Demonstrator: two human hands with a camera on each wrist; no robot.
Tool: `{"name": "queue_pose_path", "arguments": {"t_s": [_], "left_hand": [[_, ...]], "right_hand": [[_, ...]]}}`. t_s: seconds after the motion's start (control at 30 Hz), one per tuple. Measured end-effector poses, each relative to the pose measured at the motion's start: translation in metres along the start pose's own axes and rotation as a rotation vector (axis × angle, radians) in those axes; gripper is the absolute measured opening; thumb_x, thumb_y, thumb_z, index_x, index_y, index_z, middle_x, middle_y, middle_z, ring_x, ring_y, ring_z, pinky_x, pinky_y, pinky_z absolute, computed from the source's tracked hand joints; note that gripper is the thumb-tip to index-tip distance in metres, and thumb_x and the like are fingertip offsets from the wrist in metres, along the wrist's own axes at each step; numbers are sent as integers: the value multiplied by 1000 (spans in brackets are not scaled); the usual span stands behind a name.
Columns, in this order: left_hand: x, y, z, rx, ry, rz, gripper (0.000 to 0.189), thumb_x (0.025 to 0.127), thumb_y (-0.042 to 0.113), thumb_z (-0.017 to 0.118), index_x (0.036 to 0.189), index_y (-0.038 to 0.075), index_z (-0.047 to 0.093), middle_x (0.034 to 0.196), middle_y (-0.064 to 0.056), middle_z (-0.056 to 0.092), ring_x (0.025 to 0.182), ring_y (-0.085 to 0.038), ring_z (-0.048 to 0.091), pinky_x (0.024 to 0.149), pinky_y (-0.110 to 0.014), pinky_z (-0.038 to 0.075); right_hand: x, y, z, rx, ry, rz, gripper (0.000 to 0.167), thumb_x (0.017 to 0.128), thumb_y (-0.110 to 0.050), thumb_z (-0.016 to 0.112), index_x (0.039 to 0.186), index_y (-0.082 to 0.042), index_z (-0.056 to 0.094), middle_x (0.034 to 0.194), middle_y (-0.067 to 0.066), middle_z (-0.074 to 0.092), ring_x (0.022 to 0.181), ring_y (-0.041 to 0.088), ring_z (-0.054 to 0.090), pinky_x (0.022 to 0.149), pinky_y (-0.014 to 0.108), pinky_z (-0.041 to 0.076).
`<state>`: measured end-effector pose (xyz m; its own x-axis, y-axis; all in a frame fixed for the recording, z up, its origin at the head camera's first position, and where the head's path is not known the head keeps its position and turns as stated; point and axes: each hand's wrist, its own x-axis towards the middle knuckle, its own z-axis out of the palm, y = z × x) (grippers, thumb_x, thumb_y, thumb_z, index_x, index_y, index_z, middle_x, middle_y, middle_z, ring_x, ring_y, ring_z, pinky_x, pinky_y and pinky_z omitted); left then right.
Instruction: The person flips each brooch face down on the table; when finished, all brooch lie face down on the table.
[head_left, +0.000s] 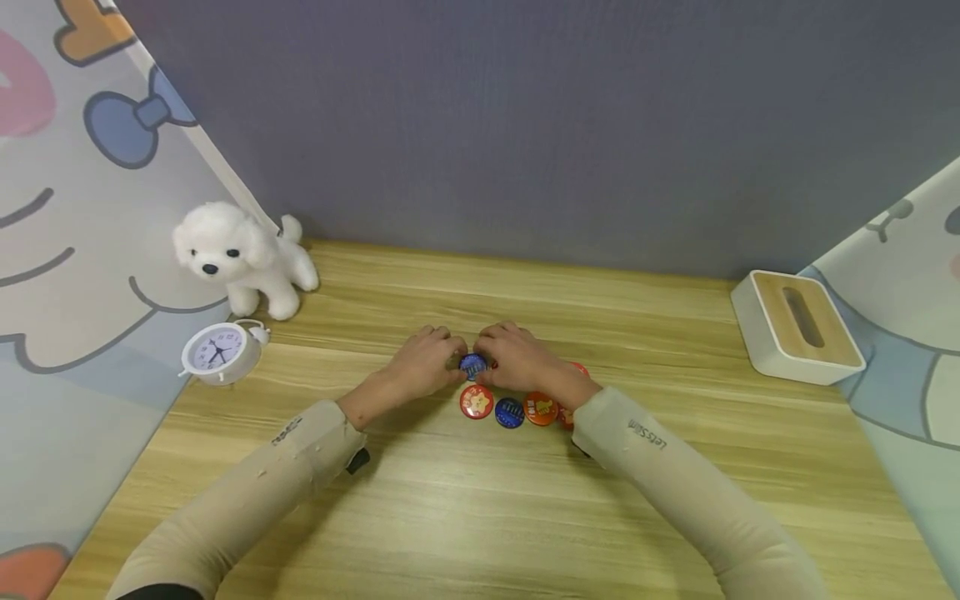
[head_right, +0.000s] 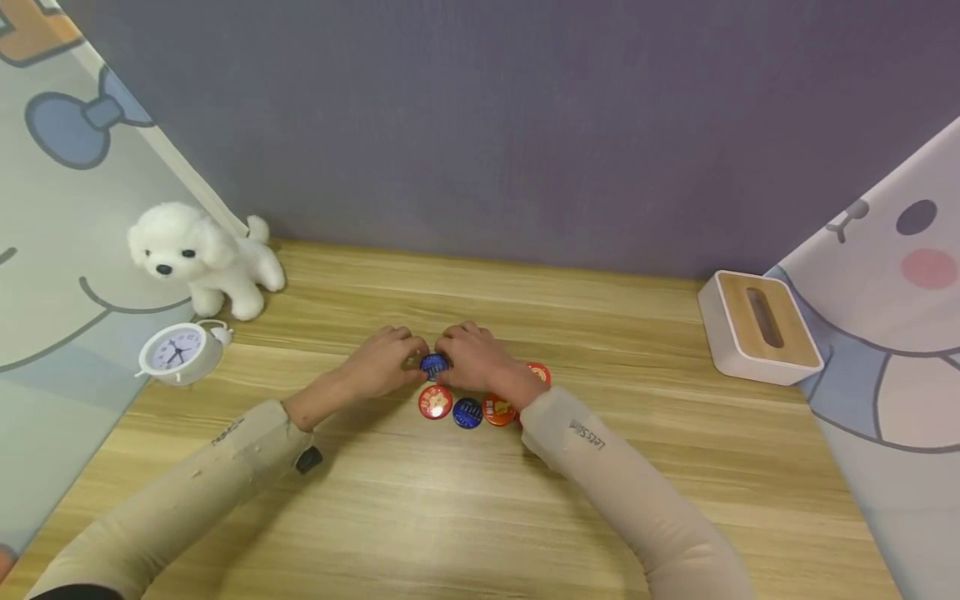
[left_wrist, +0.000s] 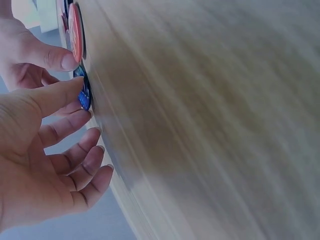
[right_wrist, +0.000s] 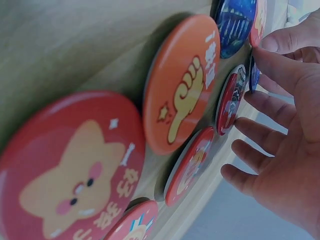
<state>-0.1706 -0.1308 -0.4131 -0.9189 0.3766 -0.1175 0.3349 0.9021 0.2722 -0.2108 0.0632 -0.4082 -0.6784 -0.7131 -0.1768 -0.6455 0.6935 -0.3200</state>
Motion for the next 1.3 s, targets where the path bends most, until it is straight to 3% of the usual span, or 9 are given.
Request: {"name": "queue_pose_path", "arguments": {"t_s": [0.6, 0.8, 1.03, 1.3], "left_hand": [[2, 2, -2, -18, -9, 9, 30, 91, 31, 74, 113, 11, 69, 111, -9, 63, 98, -25, 54, 86, -43, 50], [3, 2, -3, -28, 9, 14, 28, 89, 29, 76, 109, 10, 69, 105, -7, 65, 95, -25, 56, 83, -41, 50], [4, 3, -4, -72, -7, 4, 21, 90, 28, 75, 103, 13, 67, 84, 2, 68, 71, -16, 57, 66, -35, 45], [5, 3, -6, -110, -34, -12, 17, 91, 27, 74, 101, 15, 67, 89, 0, 71, 73, -15, 58, 66, -34, 45]], "right_hand": [[3, -1, 0, 5, 21, -3, 31, 91, -34, 74, 111, -15, 62, 135, 7, 58, 132, 31, 45, 105, 51, 42], [3, 0, 1, 8, 25, -1, 29, 91, -33, 73, 112, -16, 62, 123, 4, 61, 122, 27, 49, 97, 46, 44], [2, -1, 0, 28, 21, 8, 23, 92, -29, 73, 107, -17, 61, 102, 1, 57, 99, 21, 45, 84, 37, 39], [2, -2, -2, 94, 16, 22, 19, 91, -27, 74, 98, -16, 60, 96, 1, 55, 96, 21, 42, 81, 36, 35]]}}
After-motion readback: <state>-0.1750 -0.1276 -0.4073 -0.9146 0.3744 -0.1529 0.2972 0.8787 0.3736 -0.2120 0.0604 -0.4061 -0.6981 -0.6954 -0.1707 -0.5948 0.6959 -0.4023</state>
